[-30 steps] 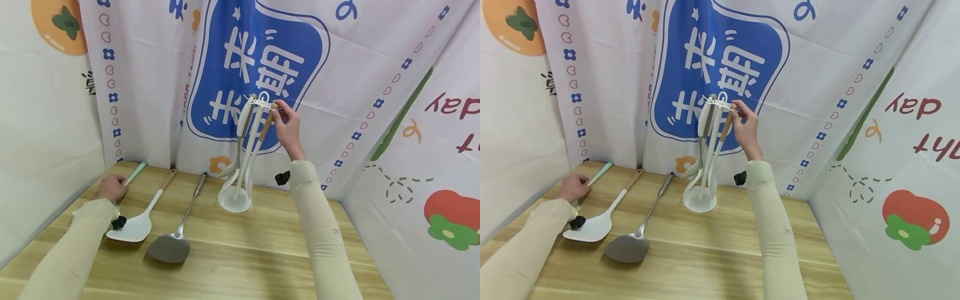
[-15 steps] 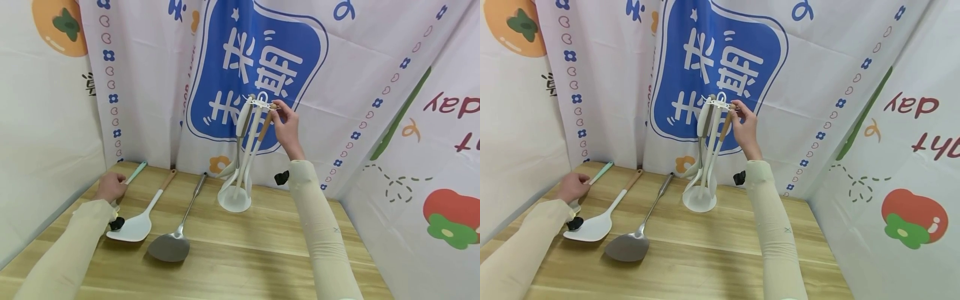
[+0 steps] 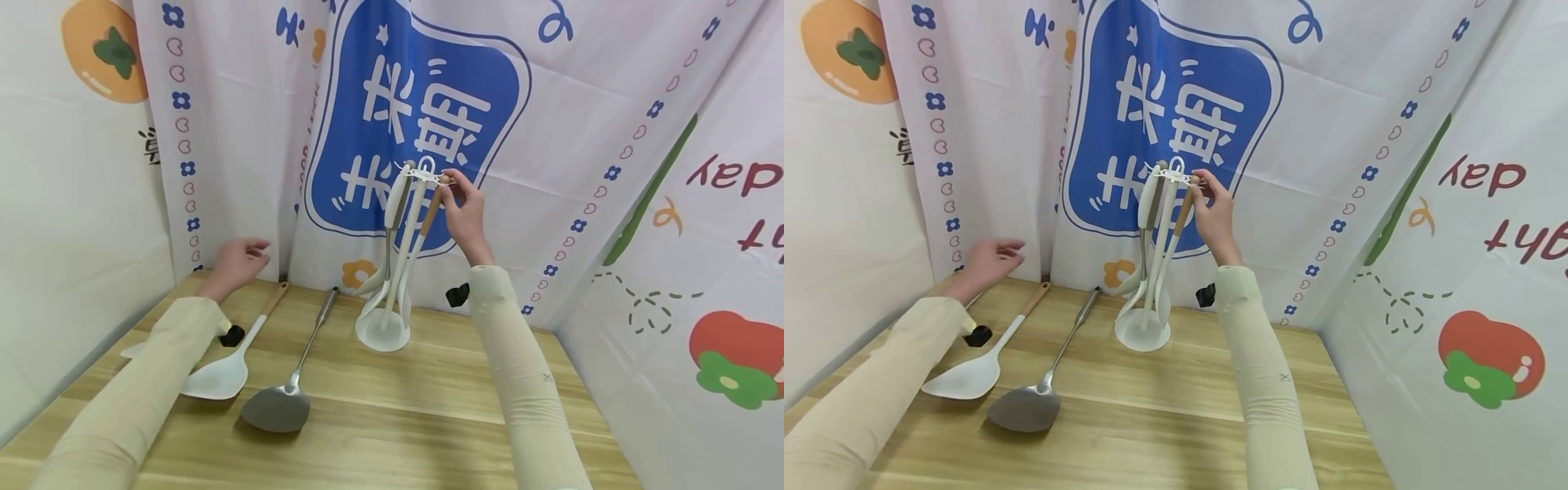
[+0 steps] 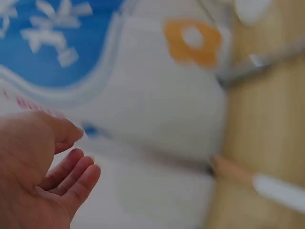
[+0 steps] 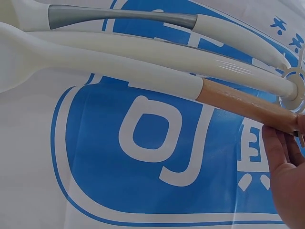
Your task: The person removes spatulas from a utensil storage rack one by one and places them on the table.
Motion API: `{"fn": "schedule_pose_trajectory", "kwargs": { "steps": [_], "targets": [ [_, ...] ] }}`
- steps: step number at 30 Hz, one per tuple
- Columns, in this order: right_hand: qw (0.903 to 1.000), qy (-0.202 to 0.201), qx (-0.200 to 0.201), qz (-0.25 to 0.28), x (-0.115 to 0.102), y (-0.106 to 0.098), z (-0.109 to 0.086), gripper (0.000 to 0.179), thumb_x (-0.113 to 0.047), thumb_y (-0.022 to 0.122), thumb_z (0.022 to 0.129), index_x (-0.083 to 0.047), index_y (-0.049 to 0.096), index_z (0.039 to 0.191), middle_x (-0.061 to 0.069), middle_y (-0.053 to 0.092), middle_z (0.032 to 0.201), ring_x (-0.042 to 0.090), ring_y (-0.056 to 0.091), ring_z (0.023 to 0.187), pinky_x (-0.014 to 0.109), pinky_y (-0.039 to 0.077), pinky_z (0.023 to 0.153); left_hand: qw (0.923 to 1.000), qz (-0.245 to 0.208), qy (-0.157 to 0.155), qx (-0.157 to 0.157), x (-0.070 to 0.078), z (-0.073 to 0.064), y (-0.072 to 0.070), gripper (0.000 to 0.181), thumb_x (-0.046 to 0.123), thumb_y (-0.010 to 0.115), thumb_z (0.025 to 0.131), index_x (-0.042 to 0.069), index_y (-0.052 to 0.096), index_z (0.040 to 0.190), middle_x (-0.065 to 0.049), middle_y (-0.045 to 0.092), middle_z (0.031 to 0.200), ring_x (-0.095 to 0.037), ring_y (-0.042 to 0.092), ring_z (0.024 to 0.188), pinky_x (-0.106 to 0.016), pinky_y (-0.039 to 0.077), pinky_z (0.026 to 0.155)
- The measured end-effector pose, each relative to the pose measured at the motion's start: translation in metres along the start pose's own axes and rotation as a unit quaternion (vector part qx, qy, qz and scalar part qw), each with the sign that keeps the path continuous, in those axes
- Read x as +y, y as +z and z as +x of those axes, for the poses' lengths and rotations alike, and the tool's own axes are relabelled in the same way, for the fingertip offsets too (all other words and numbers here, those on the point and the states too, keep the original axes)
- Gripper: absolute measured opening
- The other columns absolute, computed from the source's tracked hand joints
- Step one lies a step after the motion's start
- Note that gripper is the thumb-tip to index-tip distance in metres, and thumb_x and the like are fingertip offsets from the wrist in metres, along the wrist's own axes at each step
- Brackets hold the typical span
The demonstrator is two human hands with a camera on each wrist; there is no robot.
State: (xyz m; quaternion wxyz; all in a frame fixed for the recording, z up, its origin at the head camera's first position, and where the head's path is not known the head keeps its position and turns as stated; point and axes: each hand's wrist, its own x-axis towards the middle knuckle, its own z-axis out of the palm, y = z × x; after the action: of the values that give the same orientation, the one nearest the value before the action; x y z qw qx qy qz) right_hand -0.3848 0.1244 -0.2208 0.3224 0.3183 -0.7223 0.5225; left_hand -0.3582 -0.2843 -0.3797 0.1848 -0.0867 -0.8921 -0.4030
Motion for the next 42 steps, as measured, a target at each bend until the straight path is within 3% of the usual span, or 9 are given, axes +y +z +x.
{"fn": "schedule_pose_trajectory", "kwargs": {
  "steps": [7, 11, 15, 20, 26, 32, 36, 42],
  "targets": [
    [1.0000, 0.000, 0.005, -0.008, 0.001, 0.001, -0.001, 0.027, 0.005, 0.052, 0.102, 0.013, 0.060, 0.127, 0.032, 0.062, 0.111, 0.042, 0.061, 0.091, 0.032, 0.059, 0.082, 0.9971, -0.046, 0.054, -0.027, 0.084, 0.031, 0.012, 0.052, 0.006, 0.056, 0.102, -0.006, 0.040, 0.151, -0.028, 0.052, 0.141, -0.041, 0.056, 0.124, -0.053, 0.050, 0.106],
    [0.9998, 0.000, 0.005, -0.020, 0.000, 0.000, -0.001, 0.028, 0.004, 0.052, 0.103, 0.013, 0.058, 0.129, 0.031, 0.062, 0.114, 0.039, 0.063, 0.095, 0.031, 0.059, 0.083, 0.9927, -0.061, 0.104, 0.001, 0.125, 0.045, 0.023, 0.053, 0.008, 0.061, 0.101, -0.001, 0.043, 0.151, -0.023, 0.055, 0.138, -0.037, 0.059, 0.121, -0.049, 0.053, 0.103],
    [0.9998, 0.009, 0.007, -0.019, 0.001, 0.000, -0.002, 0.033, 0.004, 0.053, 0.102, 0.012, 0.051, 0.134, 0.030, 0.063, 0.120, 0.036, 0.063, 0.102, 0.034, 0.058, 0.088, 0.9830, -0.084, 0.161, 0.025, 0.161, 0.060, 0.035, 0.053, 0.009, 0.062, 0.101, 0.003, 0.045, 0.151, -0.022, 0.053, 0.141, -0.035, 0.059, 0.122, -0.047, 0.054, 0.103],
    [0.9990, 0.045, 0.004, 0.004, 0.004, 0.001, -0.006, 0.046, 0.000, 0.057, 0.101, 0.007, 0.040, 0.143, 0.029, 0.060, 0.128, 0.035, 0.062, 0.113, 0.035, 0.054, 0.101, 0.9708, -0.123, 0.202, 0.037, 0.194, 0.078, 0.048, 0.055, 0.008, 0.062, 0.101, 0.007, 0.045, 0.153, -0.020, 0.046, 0.151, -0.033, 0.058, 0.127, -0.047, 0.051, 0.107],
    [0.9965, 0.078, -0.002, 0.029, 0.017, 0.006, -0.017, 0.049, -0.003, 0.059, 0.102, 0.009, 0.037, 0.143, 0.032, 0.058, 0.128, 0.039, 0.061, 0.113, 0.044, 0.052, 0.104, 0.9662, -0.146, 0.205, 0.057, 0.212, 0.090, 0.061, 0.048, 0.006, 0.064, 0.099, 0.005, 0.053, 0.146, -0.018, 0.051, 0.149, -0.030, 0.061, 0.126, -0.044, 0.052, 0.106],
    [0.9969, 0.064, -0.019, 0.042, 0.028, 0.012, -0.027, 0.047, -0.002, 0.056, 0.103, 0.011, 0.038, 0.144, 0.037, 0.056, 0.130, 0.042, 0.059, 0.114, 0.051, 0.049, 0.105, 0.9602, -0.189, 0.203, 0.030, 0.213, 0.101, 0.075, 0.053, 0.003, 0.063, 0.099, 0.003, 0.047, 0.150, -0.020, 0.048, 0.150, -0.035, 0.058, 0.127, -0.050, 0.049, 0.109],
    [0.9982, 0.041, -0.020, 0.041, 0.031, 0.016, -0.029, 0.046, 0.001, 0.055, 0.102, 0.012, 0.040, 0.144, 0.037, 0.060, 0.124, 0.044, 0.062, 0.107, 0.047, 0.053, 0.100, 0.9535, -0.212, 0.213, 0.024, 0.218, 0.104, 0.081, 0.055, 0.001, 0.063, 0.099, 0.002, 0.046, 0.151, -0.019, 0.051, 0.146, -0.034, 0.060, 0.123, -0.049, 0.051, 0.107],
    [0.9986, 0.029, -0.015, 0.041, 0.036, 0.018, -0.030, 0.044, 0.003, 0.056, 0.102, 0.013, 0.043, 0.142, 0.035, 0.063, 0.117, 0.046, 0.064, 0.101, 0.036, 0.057, 0.093, 0.9485, -0.225, 0.218, 0.049, 0.222, 0.107, 0.088, 0.044, 0.000, 0.063, 0.099, 0.003, 0.058, 0.142, -0.016, 0.060, 0.136, -0.031, 0.063, 0.115, -0.044, 0.056, 0.101]
  ]
}}
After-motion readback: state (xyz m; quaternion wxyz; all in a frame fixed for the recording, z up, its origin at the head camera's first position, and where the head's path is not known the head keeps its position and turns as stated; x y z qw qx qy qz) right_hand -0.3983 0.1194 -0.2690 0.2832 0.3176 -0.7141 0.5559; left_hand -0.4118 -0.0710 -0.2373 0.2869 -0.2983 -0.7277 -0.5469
